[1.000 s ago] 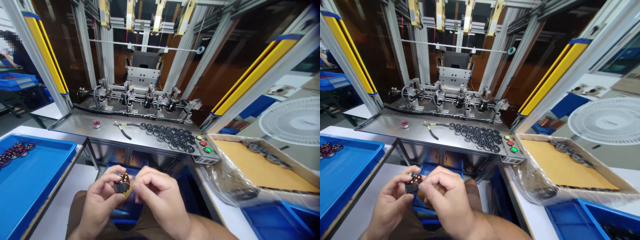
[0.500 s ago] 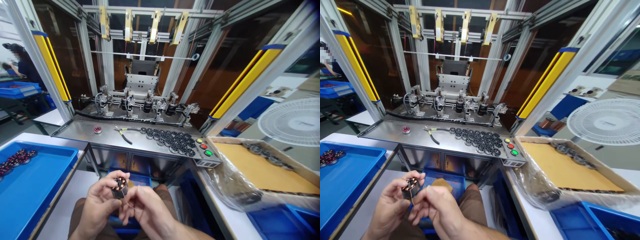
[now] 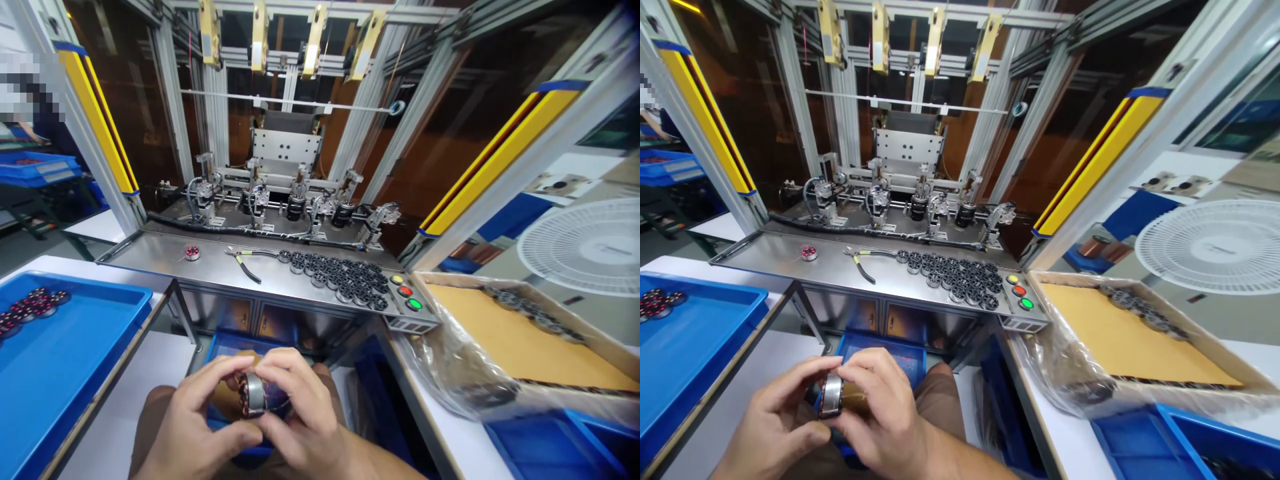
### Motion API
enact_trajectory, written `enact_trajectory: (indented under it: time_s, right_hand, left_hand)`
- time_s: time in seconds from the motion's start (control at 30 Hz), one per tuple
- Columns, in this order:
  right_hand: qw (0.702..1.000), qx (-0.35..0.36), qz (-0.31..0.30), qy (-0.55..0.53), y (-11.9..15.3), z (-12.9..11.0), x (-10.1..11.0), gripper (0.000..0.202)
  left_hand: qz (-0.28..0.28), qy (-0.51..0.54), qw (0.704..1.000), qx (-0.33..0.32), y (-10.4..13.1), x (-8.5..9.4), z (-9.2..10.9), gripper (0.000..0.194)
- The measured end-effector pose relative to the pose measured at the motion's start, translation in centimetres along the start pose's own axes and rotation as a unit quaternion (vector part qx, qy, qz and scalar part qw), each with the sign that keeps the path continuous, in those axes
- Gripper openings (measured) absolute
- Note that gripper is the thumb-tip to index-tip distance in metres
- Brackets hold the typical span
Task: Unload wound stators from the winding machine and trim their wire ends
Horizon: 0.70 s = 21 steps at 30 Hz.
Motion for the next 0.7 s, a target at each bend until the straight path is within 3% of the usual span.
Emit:
enact_trajectory:
  time_s: [0.1,0.2,0.3,0.43,0.5,0.63,0.7]
  right_hand:
    - [1.0,0.0,-0.005,-0.001,-0.1,-0.4,0.3,0.057]
    - [0.998,-0.039,0.002,-0.058,-0.2,-0.4,0.7,0.048]
    - [0.992,-0.068,0.024,-0.105,-0.3,-0.5,1.0,0.028]
    - [0.993,-0.06,0.057,-0.084,-0.9,-0.8,1.8,0.038]
    - [0.997,-0.062,0.033,-0.041,-1.3,-0.9,1.9,0.04]
    - [0.988,-0.134,-0.074,-0.011,-1.9,-0.7,0.8,0.015]
    - [0.983,-0.153,-0.105,-0.014,-2.2,-0.7,0.4,0.016]
  left_hand:
    - [0.015,-0.035,0.999,-0.035,-0.1,-0.6,1.5,0.035]
    - [0.042,-0.059,0.992,-0.103,-0.2,-0.6,2.5,0.033]
    - [0.067,-0.091,0.982,-0.15,-0.1,-0.4,2.7,0.034]
    - [0.092,-0.149,0.967,-0.187,0.4,-0.3,2.1,0.038]
    - [0.099,-0.172,0.959,-0.202,0.6,-0.4,2.0,0.039]
    - [0.109,-0.196,0.94,-0.256,0.8,-0.8,2.4,0.034]
    - [0.117,-0.213,0.928,-0.281,0.9,-0.9,2.6,0.032]
Point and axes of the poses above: each hand's wrist, its own y-axis away from the middle knuckle, its own x-axis out of the back of the hand, z = x × y, the point moved 4 cm from there along -y, towards the middle knuckle, and after that the axes turned 9 degrees about x, right-handed, at the moved point
